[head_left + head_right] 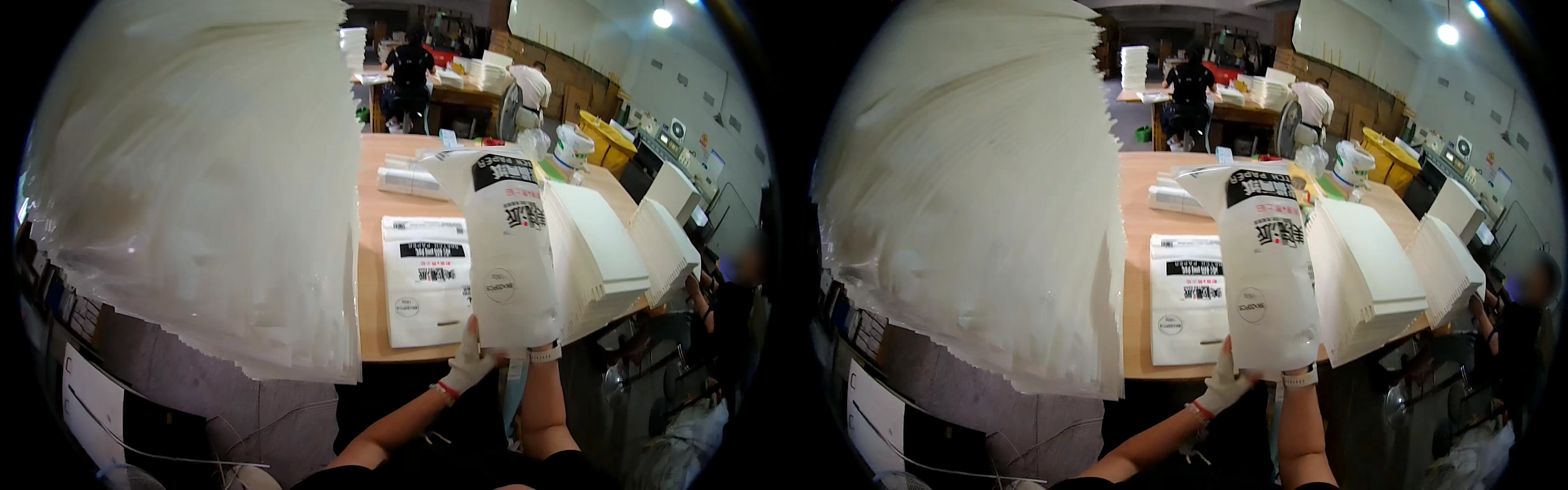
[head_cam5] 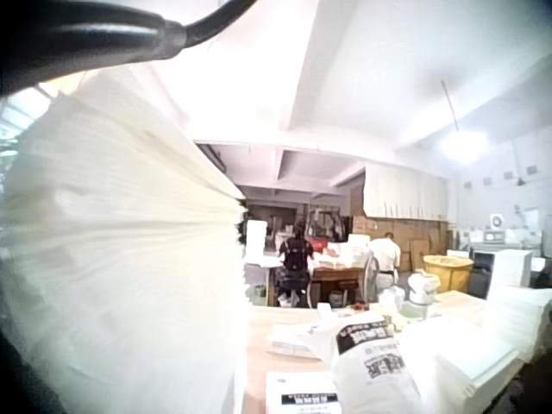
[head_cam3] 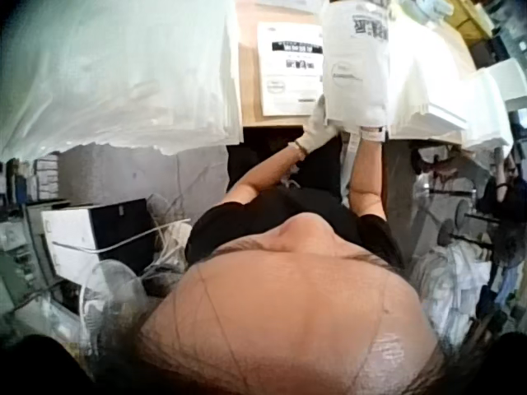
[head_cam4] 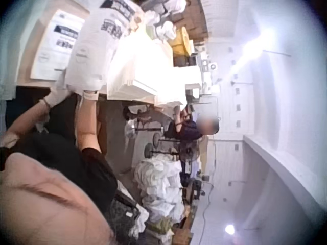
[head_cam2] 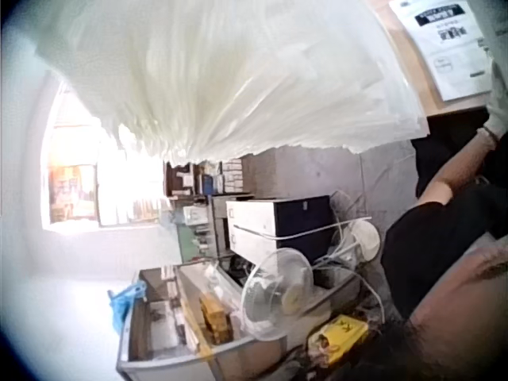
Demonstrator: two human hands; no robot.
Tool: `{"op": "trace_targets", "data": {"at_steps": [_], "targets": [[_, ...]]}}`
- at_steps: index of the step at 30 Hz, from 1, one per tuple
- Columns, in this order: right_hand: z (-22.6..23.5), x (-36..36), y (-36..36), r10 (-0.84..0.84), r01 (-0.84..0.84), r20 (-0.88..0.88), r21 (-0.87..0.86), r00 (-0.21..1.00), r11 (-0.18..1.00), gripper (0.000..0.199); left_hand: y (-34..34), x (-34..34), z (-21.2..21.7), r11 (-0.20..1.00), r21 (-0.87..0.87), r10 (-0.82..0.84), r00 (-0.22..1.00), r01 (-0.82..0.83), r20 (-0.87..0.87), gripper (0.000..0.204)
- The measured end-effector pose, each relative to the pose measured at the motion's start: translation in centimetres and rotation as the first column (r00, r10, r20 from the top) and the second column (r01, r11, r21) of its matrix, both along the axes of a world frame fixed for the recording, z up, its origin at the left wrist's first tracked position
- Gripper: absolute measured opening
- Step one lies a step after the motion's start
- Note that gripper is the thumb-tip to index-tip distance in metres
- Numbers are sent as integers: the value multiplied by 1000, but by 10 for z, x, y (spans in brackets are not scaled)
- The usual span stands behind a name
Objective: The person repeatedly picks up stacks of white paper, places them into clear plastic packaging, and seals the packages on a table. The person works continuously, creating a growing pile of sealed packages.
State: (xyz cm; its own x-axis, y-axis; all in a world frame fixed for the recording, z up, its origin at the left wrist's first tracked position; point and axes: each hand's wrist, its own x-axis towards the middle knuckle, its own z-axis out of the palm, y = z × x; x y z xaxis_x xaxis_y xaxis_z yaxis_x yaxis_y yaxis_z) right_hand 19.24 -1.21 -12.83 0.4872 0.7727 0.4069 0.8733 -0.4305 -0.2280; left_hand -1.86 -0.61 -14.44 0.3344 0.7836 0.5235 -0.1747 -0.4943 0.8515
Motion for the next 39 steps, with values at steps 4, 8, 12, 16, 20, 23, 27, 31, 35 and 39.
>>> {"op": "trace_targets", "data": {"at_steps": [4,8,12,16,20,23,27,31,35,39], "targets": [[-13,-4,-5,7,-7,-8,-10,1000,1000,36,20,-4,-21,974,150,212,922,-171,-324,32],[-22,-15,-14,63,-64,-13,-31,998,998,35,7,-26,-51,971,-188,93,956,-150,-279,21],[-64,-61,-33,296,-305,-76,-158,952,939,34,-26,-43,-92,870,-478,-90,913,-122,-397,24],[-71,-135,-69,659,-665,-143,6,738,747,26,-35,-55,-158,815,-493,-227,616,-303,-754,33],[-92,-119,-57,719,-602,-30,-573,694,557,20,-41,-86,-258,993,105,118,473,-54,-873,28],[-134,-88,-40,674,-692,-155,-143,722,708,24,-39,-78,-196,874,-460,-109,858,-158,-502,25],[-140,-75,-41,632,-639,-118,-40,766,768,22,-13,-74,-155,838,-398,246,910,-373,-334,25],[-84,-97,-103,479,-493,-120,-134,869,860,25,-2,-121,-117,893,133,443,781,-431,-440,22],[-82,-70,-159,266,-448,-559,-215,785,868,25,-18,-144,-124,968,86,242,798,-235,-552,17],[-106,-18,-150,-200,241,-658,-29,726,970,33,-36,-158,-97,961,170,277,738,-219,-616,27]]}}
